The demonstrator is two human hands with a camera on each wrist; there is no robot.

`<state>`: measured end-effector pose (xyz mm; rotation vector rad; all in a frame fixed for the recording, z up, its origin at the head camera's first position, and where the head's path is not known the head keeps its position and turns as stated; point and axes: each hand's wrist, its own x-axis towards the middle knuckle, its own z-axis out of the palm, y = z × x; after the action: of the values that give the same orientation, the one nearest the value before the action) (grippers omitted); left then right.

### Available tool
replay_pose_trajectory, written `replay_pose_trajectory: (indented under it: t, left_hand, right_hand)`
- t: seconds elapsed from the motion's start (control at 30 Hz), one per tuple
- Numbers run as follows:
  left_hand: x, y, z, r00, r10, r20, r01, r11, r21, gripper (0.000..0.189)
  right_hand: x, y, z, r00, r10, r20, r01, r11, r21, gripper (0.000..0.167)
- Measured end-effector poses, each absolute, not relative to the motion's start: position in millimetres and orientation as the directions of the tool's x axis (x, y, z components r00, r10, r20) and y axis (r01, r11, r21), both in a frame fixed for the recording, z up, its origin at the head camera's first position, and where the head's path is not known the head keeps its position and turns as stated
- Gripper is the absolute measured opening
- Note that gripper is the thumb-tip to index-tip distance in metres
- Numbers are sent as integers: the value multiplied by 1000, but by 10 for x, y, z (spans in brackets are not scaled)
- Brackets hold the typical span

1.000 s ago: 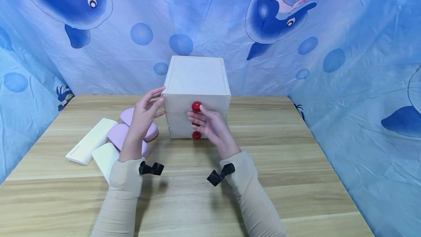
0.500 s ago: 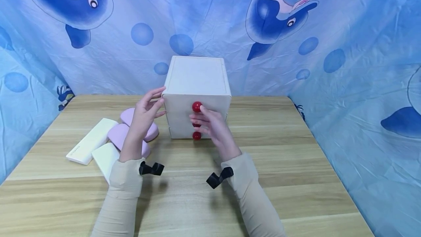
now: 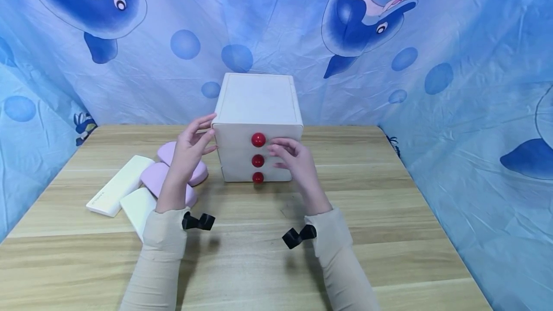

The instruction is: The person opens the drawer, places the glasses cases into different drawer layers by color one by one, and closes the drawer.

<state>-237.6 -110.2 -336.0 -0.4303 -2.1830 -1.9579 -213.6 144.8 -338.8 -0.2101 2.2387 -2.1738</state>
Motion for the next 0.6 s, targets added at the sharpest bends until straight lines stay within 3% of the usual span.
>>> replay_pose_trajectory:
  t: [0.3,0.6]
  left_hand:
    - [-2380,-1112,-3370,-943,94,318,327,98,940,41]
    - [-2380,-1112,-3370,-942,97,321,330,97,939,41]
  right_hand:
    - [-2071,1564,-3254,-967,1,255,-254,57,-965,33]
    - [-2069,1626,-3157,-838,166,520,-507,119,-854,31]
